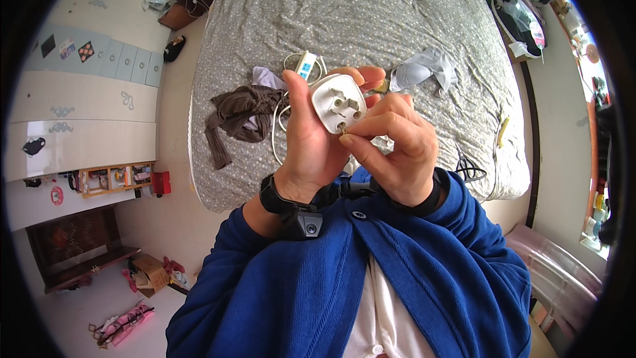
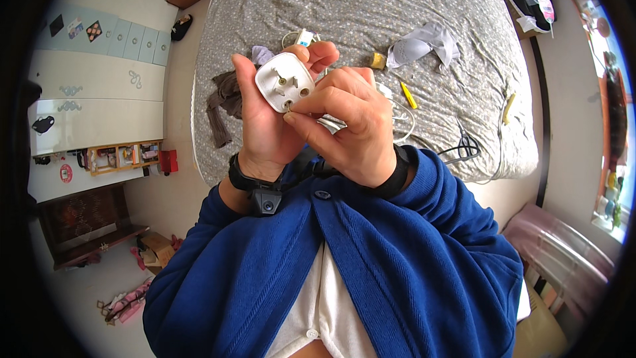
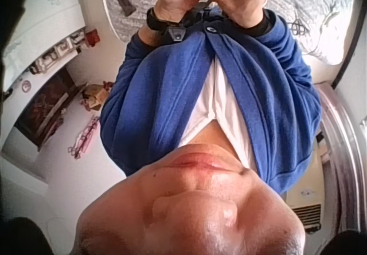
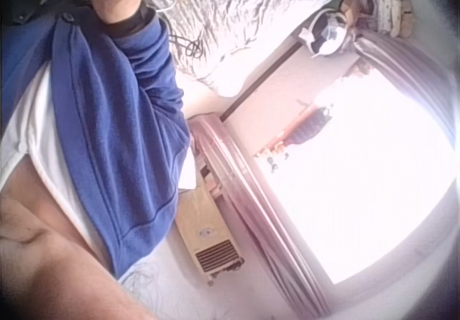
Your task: The person uses a yellow screwdriver to open a white electrical plug, adjusts internal wires, and tests the connection by plugging it into a wall socket and a power strip. The person then returns to the bed to continue adjusting the plug's internal components.
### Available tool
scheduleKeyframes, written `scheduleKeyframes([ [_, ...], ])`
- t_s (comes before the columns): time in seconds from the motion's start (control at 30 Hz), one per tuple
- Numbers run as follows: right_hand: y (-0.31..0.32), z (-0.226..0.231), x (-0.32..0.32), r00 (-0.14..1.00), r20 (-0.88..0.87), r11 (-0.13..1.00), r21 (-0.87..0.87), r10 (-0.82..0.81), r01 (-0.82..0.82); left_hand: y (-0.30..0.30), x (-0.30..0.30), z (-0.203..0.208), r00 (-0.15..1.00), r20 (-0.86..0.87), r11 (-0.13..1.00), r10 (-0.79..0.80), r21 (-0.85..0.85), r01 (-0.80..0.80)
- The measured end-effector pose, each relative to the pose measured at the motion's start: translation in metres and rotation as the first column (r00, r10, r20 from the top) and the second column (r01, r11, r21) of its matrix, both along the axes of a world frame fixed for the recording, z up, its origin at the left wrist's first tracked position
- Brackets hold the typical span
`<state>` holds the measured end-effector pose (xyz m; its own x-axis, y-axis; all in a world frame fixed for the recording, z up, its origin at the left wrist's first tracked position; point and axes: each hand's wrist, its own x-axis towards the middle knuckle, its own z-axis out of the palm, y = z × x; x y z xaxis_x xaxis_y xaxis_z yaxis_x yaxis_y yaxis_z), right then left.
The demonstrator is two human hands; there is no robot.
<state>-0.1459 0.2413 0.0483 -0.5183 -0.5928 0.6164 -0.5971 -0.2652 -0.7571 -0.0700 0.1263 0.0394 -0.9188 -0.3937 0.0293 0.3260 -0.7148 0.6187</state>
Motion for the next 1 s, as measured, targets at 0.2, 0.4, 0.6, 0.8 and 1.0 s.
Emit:
scheduleKeyframes([
  [0.2, 0.001, 0.002, 0.002, 0.996, 0.081, 0.999, 0.006, 0.038, -0.038, -0.001, 0.001, 0.001, 0.999, -0.043, 1.000, -0.020, 0.003, 0.021],
  [0.4, 0.004, 0.002, 0.001, 0.995, 0.096, 0.999, -0.012, 0.041, -0.040, 0.001, 0.001, 0.003, 0.999, -0.025, 0.999, 0.027, -0.042, -0.028],
  [0.6, 0.009, 0.002, -0.001, 0.992, 0.108, 0.997, -0.010, 0.072, -0.071, -0.001, 0.001, 0.002, 0.999, -0.038, 0.998, 0.006, -0.064, -0.008],
  [0.8, 0.009, 0.001, 0.000, 0.982, 0.169, 0.996, 0.000, 0.089, -0.090, -0.003, 0.003, 0.002, 1.000, -0.012, 0.995, -0.005, -0.101, 0.004],
  [1.0, 0.007, 0.001, 0.000, 0.967, 0.223, 0.992, 0.007, 0.122, -0.127, -0.001, 0.002, 0.004, 1.000, 0.027, 0.990, 0.005, -0.143, -0.002],
])
